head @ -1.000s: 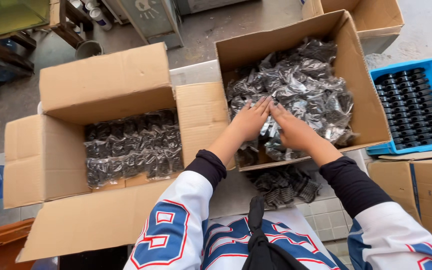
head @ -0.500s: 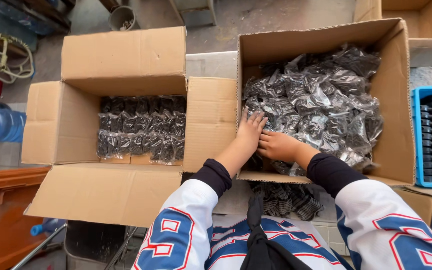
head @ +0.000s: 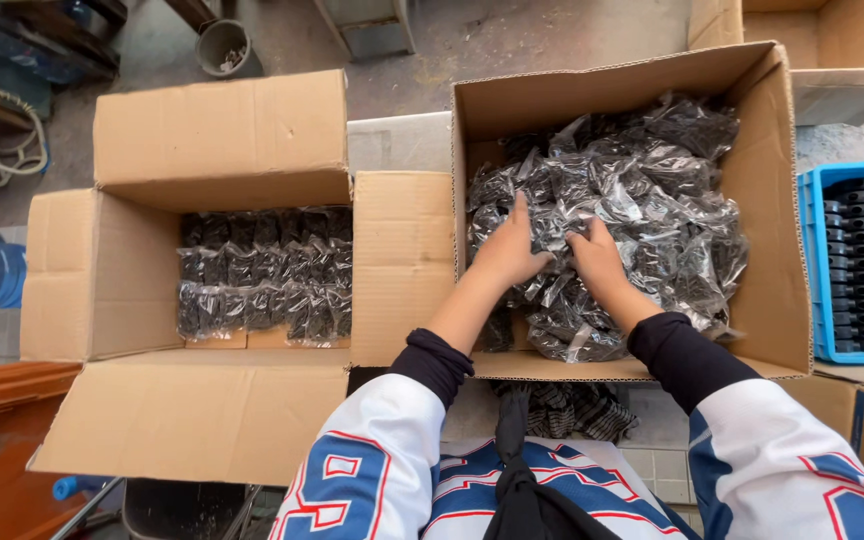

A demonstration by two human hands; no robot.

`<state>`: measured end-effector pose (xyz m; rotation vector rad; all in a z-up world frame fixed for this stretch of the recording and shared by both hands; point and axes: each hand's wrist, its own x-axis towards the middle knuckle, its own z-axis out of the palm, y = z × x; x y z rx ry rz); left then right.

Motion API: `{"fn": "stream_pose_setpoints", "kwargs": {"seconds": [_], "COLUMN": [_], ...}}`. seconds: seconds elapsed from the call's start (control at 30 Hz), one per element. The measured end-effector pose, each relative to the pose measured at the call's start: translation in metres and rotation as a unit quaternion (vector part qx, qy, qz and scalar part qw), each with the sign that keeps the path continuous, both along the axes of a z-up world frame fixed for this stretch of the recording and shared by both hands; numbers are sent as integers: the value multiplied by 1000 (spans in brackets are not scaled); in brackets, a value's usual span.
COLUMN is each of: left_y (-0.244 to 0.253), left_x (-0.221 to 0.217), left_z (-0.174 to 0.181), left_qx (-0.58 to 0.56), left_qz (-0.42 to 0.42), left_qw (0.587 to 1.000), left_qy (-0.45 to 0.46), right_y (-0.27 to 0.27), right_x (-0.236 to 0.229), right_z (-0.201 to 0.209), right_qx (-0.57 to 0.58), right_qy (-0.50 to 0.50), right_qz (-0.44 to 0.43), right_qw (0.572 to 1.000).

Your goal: The person repeatedly picks up small plastic-wrapped packages from a right-side cardboard box and places them into a left-side cardboard box. The person arranges the packages in rows and presses them down to fit more items into the left box. The task continues throughout the clip with no other objects or tools handled.

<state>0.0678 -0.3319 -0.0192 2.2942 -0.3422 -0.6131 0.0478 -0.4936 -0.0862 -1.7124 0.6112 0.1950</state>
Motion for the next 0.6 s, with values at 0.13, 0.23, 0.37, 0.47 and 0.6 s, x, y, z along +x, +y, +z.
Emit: {"fn": "stream_pose_setpoints", "kwargs": {"seconds": [0.13,0.23,0.37,0.47,0.6], "left_y": [-29,-29,-20,-21,-11], "left_x": [-5,-13,-23,-24,-18], "left_z": [-20,-11,9,4,12], "left_qx": [118,69,-96,-130,-118], "left_qz": [-116,-133,-112,-106,-91], "left_qw": [986,989,988,981,971], "left_qy": [-21,-11,-33,-102,-186], "right_y": [1,2,1,7,36], "right_x": [1,-7,-13,-22,-29], "right_z": [7,11,30,50,102], "right_qx": [-89,-68,-32,-140,-225], "right_qy": [31,-53,-151,-182,-156], "right_qz": [69,25,-5,68,184], "right_qw": [993,996,988,971,944]}}
